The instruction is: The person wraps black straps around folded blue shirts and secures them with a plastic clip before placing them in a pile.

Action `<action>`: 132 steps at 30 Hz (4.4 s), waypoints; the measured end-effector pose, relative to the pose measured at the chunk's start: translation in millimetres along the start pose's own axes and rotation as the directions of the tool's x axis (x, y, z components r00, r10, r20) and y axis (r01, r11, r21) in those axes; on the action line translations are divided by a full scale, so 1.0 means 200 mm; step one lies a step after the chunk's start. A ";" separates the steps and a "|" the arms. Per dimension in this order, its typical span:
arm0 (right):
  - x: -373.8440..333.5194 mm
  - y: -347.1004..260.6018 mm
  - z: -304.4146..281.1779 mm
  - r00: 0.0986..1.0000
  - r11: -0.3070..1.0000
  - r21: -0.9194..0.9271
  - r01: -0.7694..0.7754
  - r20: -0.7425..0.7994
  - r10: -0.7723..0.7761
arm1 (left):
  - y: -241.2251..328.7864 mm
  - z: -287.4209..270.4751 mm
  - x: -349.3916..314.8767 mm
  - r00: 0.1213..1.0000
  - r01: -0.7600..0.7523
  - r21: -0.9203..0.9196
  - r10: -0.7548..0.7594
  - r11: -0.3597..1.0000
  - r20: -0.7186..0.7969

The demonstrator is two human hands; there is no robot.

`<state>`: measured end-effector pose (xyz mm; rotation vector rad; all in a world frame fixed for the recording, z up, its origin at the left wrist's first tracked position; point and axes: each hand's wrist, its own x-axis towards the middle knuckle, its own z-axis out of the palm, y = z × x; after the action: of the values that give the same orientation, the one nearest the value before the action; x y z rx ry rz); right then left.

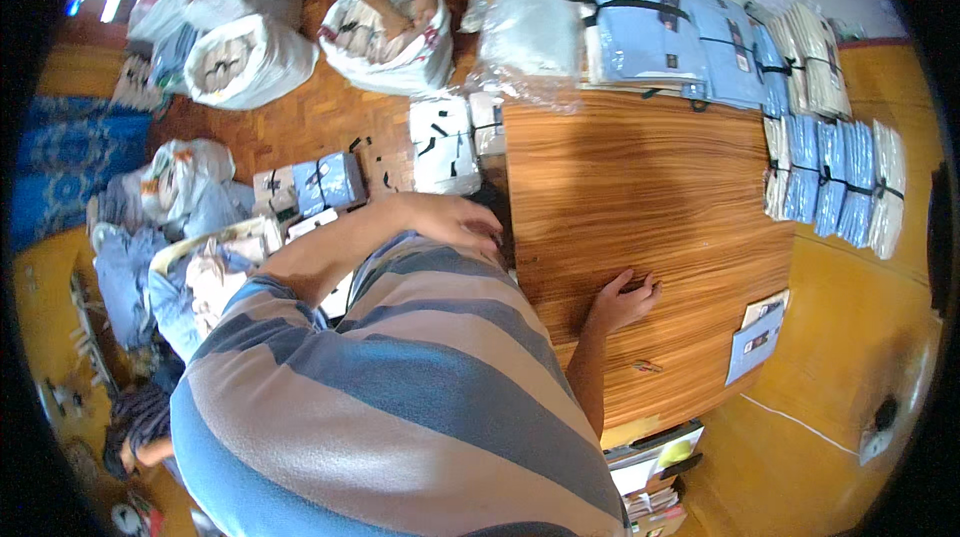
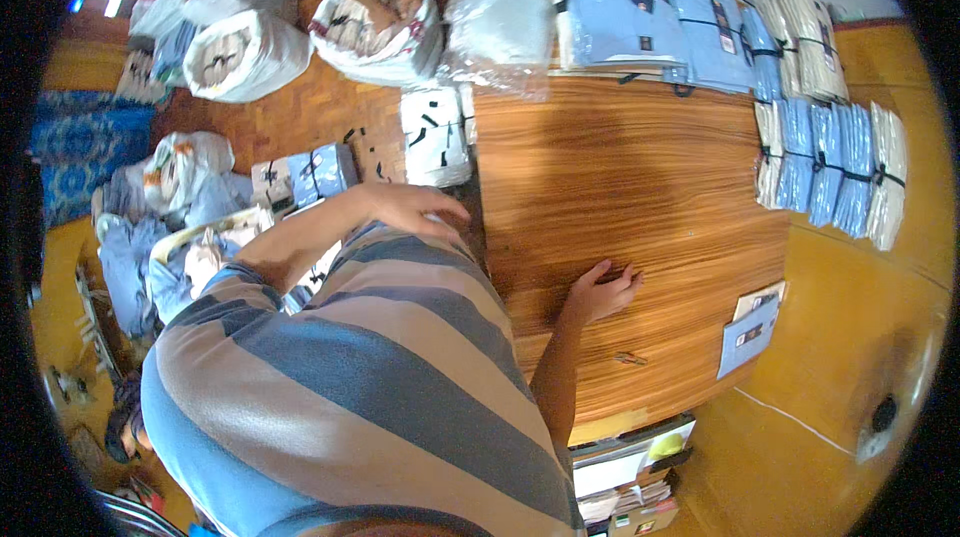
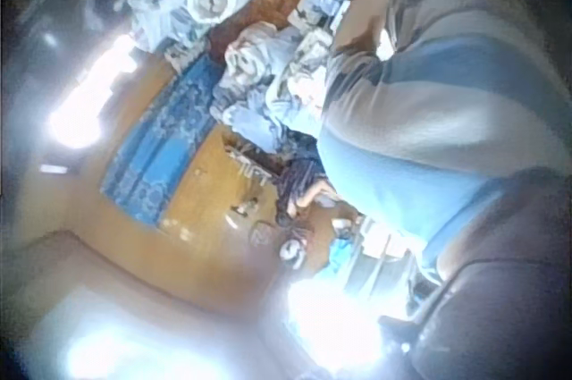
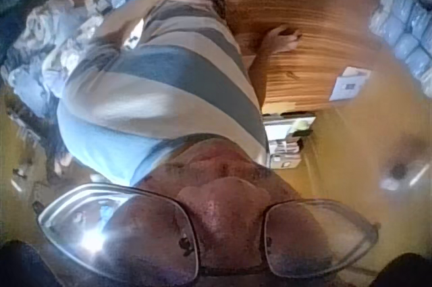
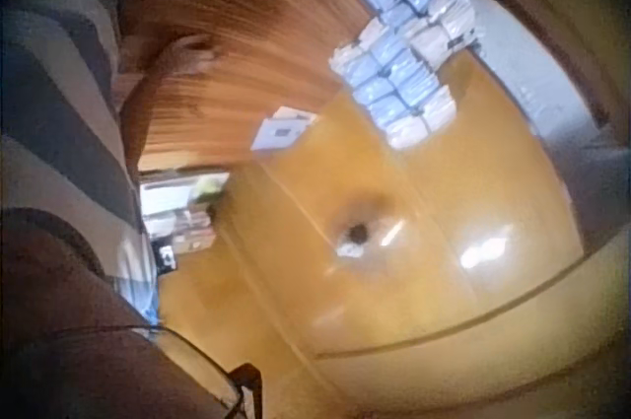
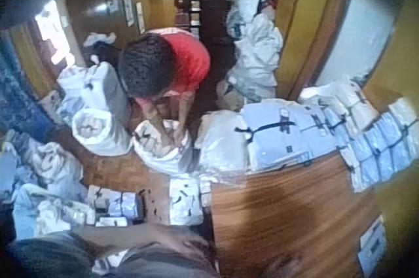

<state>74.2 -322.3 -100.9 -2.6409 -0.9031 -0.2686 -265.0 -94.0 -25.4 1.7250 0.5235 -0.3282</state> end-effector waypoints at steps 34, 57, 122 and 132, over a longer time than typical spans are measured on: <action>-0.06 0.07 0.03 0.998 0.998 0.061 0.030 0.047 -0.033 | -1.43 1.51 -0.72 0.525 0.315 -0.768 -0.777 0.557 -0.349; -0.16 0.23 0.02 0.945 0.941 0.095 0.326 0.000 -0.327 | -1.58 1.50 -0.81 0.560 0.439 -0.398 -0.592 0.806 -0.580; -0.66 -1.91 0.94 -0.345 0.739 0.524 0.423 0.848 -0.403 | 0.58 -0.20 -2.24 -0.502 -0.470 0.880 0.840 -0.066 -0.205; -0.45 -1.56 1.05 -0.316 0.780 0.531 0.331 0.841 -0.439 | 0.91 -0.12 -1.67 -0.619 -0.592 0.801 0.686 -0.087 -0.383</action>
<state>-175.9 -62.5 -241.6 -1.7253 -2.1326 2.0283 -460.9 -154.0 296.5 1.6398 -0.3947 2.1112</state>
